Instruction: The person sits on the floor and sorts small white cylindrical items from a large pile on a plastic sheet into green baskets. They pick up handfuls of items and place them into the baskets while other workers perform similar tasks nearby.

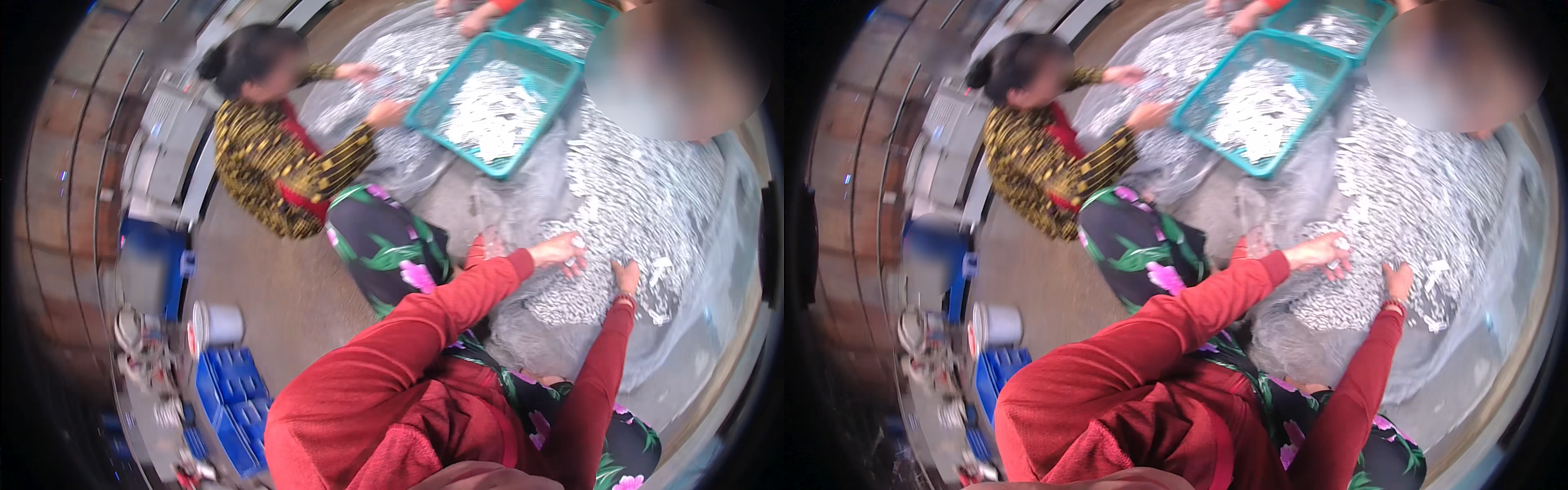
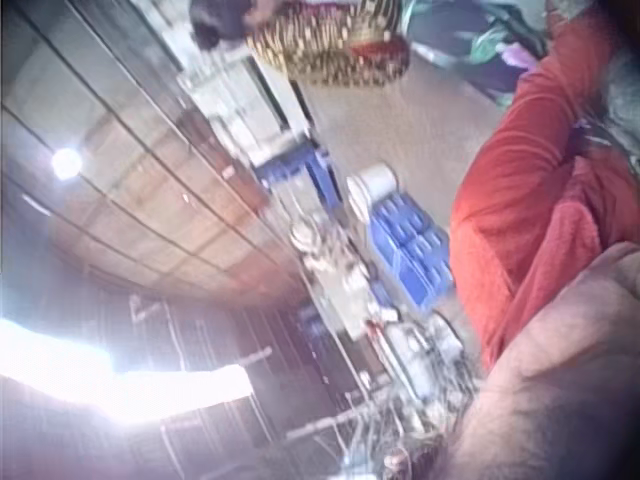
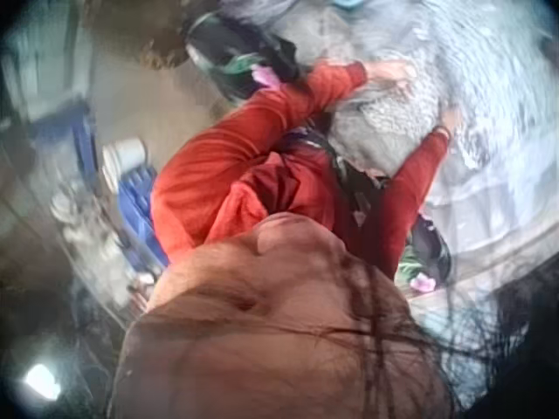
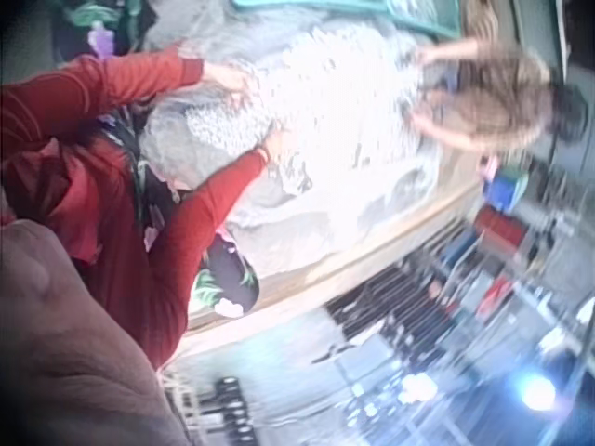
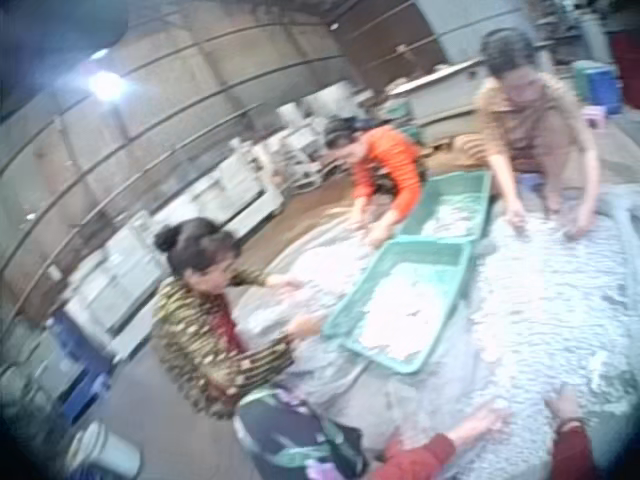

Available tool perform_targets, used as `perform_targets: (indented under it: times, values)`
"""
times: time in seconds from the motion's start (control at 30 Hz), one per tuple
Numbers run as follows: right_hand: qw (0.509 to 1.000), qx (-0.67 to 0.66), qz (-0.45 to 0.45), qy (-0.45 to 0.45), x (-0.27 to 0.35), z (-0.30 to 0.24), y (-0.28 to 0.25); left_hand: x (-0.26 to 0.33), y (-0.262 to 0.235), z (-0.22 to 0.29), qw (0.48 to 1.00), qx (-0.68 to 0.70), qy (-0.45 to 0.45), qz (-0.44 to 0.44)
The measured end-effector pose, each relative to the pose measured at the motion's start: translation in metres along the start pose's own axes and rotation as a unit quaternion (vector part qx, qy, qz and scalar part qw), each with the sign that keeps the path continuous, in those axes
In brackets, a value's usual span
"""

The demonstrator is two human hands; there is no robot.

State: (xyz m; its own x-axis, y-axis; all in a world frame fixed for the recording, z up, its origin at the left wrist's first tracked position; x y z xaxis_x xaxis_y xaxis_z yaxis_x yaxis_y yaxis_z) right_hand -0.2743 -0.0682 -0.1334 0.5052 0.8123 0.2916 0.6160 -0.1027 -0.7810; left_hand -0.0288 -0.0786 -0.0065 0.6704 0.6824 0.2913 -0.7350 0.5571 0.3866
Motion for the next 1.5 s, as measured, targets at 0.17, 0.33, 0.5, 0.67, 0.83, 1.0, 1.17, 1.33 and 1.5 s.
perform_targets:
  times: [0.17,0.33,0.5,0.67,0.83,1.0,1.17,1.33,1.5]
  values:
    - [0.991,0.09,-0.1,0.003,0.016,-0.018,0.022,0.012,-0.033,-0.011,0.994,0.004,0.039,0.105]
    - [0.887,-0.296,-0.327,0.133,0.084,-0.05,-0.009,-0.014,-0.008,0.028,0.995,-0.065,0.013,0.075]
    - [0.728,-0.635,-0.134,0.221,0.132,-0.006,-0.039,-0.084,0.011,0.027,0.839,-0.537,0.066,0.061]
    - [0.63,-0.753,-0.104,0.158,0.148,-0.014,-0.065,-0.117,0.038,-0.018,0.714,-0.693,0.095,-0.008]
    - [0.632,-0.754,-0.098,0.148,0.133,-0.028,-0.066,-0.116,0.029,-0.028,0.738,-0.664,0.113,-0.049]
    - [0.513,-0.823,-0.094,0.225,0.111,0.004,-0.03,-0.083,-0.002,0.021,0.935,-0.316,0.114,0.11]
    - [0.236,-0.952,-0.128,0.148,0.102,0.012,-0.029,-0.059,0.01,0.013,0.996,0.082,-0.012,-0.04]
    - [0.286,-0.929,-0.125,0.197,0.111,-0.001,-0.023,-0.061,0.021,-0.016,0.8,-0.562,0.109,-0.177]
    - [0.332,-0.899,-0.139,0.25,0.128,-0.022,-0.024,-0.049,0.033,-0.019,0.692,-0.697,0.094,-0.163]
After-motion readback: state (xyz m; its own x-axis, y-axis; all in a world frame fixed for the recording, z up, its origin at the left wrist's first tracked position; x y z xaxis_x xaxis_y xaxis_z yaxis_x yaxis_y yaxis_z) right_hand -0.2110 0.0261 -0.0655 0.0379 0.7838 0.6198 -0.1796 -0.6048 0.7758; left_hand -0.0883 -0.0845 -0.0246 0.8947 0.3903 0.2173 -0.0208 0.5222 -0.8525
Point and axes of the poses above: each hand's wrist, its own x-axis away from the middle knuckle, its own y-axis out of the palm, z = x × y, the point moved 5 cm from there along -x, towards the middle knuckle, and after that the axes turned 13 degrees about y, right-handed, at the moved point
